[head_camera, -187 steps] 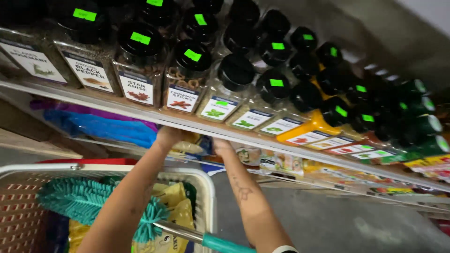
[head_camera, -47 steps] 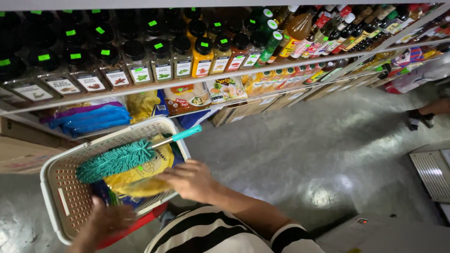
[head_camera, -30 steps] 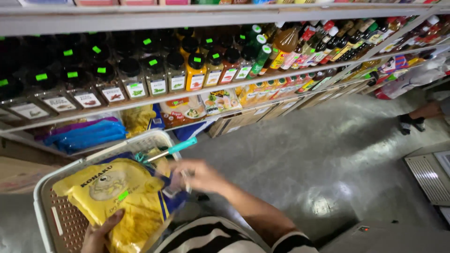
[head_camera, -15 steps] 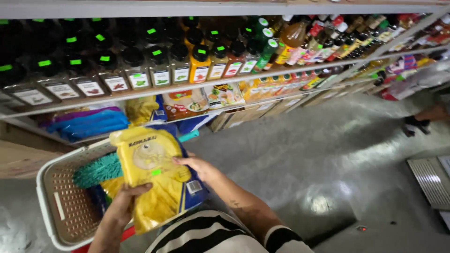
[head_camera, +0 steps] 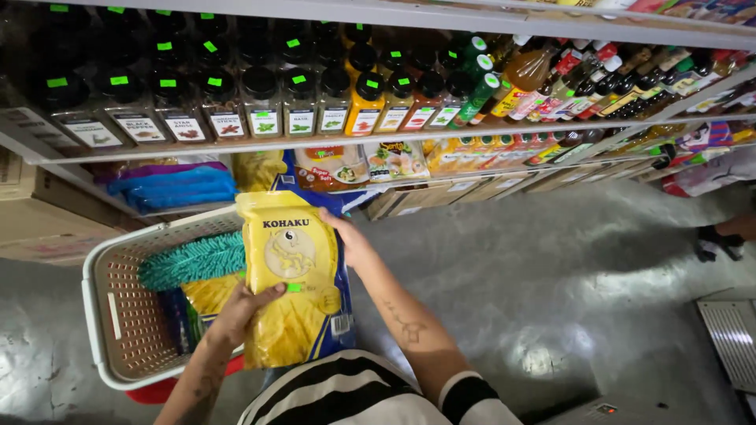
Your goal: Restocking various food items including tortilla wraps and spices from a basket onto grocery store shelves.
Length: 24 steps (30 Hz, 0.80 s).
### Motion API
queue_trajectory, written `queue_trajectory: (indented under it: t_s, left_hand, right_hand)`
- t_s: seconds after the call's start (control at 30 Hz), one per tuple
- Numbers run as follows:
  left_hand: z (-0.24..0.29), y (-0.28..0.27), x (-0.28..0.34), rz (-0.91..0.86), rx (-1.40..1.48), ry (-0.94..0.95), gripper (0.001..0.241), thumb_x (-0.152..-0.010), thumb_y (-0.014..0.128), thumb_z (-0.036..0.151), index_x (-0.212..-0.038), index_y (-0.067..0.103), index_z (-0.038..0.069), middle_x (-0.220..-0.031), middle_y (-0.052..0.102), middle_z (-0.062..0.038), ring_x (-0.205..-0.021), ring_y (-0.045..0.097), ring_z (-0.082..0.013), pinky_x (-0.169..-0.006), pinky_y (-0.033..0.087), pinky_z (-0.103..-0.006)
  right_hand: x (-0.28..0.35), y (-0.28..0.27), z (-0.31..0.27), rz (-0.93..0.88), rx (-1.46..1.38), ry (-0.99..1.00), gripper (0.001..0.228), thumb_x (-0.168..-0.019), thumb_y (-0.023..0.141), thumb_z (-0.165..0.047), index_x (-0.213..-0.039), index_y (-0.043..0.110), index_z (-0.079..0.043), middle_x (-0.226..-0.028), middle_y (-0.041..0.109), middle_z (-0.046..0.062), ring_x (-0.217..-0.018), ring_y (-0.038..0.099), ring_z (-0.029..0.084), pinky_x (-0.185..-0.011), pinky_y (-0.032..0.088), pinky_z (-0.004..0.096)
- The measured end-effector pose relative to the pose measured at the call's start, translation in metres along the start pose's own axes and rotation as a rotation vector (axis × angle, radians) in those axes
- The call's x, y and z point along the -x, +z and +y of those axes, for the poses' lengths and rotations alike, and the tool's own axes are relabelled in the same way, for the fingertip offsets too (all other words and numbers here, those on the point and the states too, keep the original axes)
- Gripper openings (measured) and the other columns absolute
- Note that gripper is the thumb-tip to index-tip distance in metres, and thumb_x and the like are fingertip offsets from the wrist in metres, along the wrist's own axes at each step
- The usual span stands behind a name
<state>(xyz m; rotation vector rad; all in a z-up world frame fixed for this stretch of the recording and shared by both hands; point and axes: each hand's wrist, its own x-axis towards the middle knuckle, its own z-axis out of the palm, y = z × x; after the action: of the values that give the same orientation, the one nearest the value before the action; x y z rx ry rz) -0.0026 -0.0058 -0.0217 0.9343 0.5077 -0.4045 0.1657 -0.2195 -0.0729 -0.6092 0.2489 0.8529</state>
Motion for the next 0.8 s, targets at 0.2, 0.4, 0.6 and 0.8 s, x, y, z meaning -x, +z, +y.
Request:
queue_trajectory:
  t_s: [0.2,0.4,0.6,0.8]
  left_hand:
    - [-0.006,-0.004,0.009,0.038,0.119,-0.09,0.037,-0.086,0.072,0.012,-0.12,0.067,-0.002,-0.1,0.078,-0.016,-0.08,0.076,-0.0272,-0.07,0.063,-0.0444]
    - [-0.031,-0.043,-0.009,0.053,0.185,-0.075,0.039,-0.09,0.069,0.019,-0.124,0.065,0.001,-0.104,0.077,-0.016,-0.083,0.077,-0.0281,-0.073,0.063,-0.0445]
    - [-0.037,-0.074,-0.024,0.159,0.262,-0.237,0.042,-0.093,0.067,0.023,-0.127,0.064,-0.002,-0.11,0.075,-0.019,-0.088,0.075,-0.0316,-0.077,0.063,-0.0474]
    - [-0.015,-0.061,-0.006,0.115,0.246,-0.066,0.037,-0.091,0.068,0.017,-0.123,0.065,-0.001,-0.107,0.077,-0.016,-0.087,0.077,-0.0283,-0.076,0.063,-0.0425]
  right_hand:
    - [-0.009,-0.017,0.023,0.254,0.467,-0.216,0.051,-0.096,0.076,-0.039,-0.129,0.066,-0.001,-0.123,0.071,0.01,-0.106,0.068,0.021,-0.093,0.055,0.038]
    - [0.053,-0.015,0.064,0.253,0.481,0.292,0.053,-0.088,0.069,-0.038,-0.136,0.055,-0.021,-0.121,0.067,-0.002,-0.108,0.067,0.013,-0.084,0.057,0.041]
    - [0.061,0.003,0.082,0.134,0.34,0.27,0.057,-0.091,0.079,-0.02,-0.14,0.056,-0.003,-0.119,0.071,0.013,-0.1,0.074,0.023,-0.085,0.063,0.039]
    - [0.075,0.03,0.077,0.08,0.425,0.155,0.062,-0.086,0.078,-0.018,-0.142,0.053,-0.01,-0.121,0.072,0.007,-0.103,0.074,0.019,-0.086,0.063,0.037]
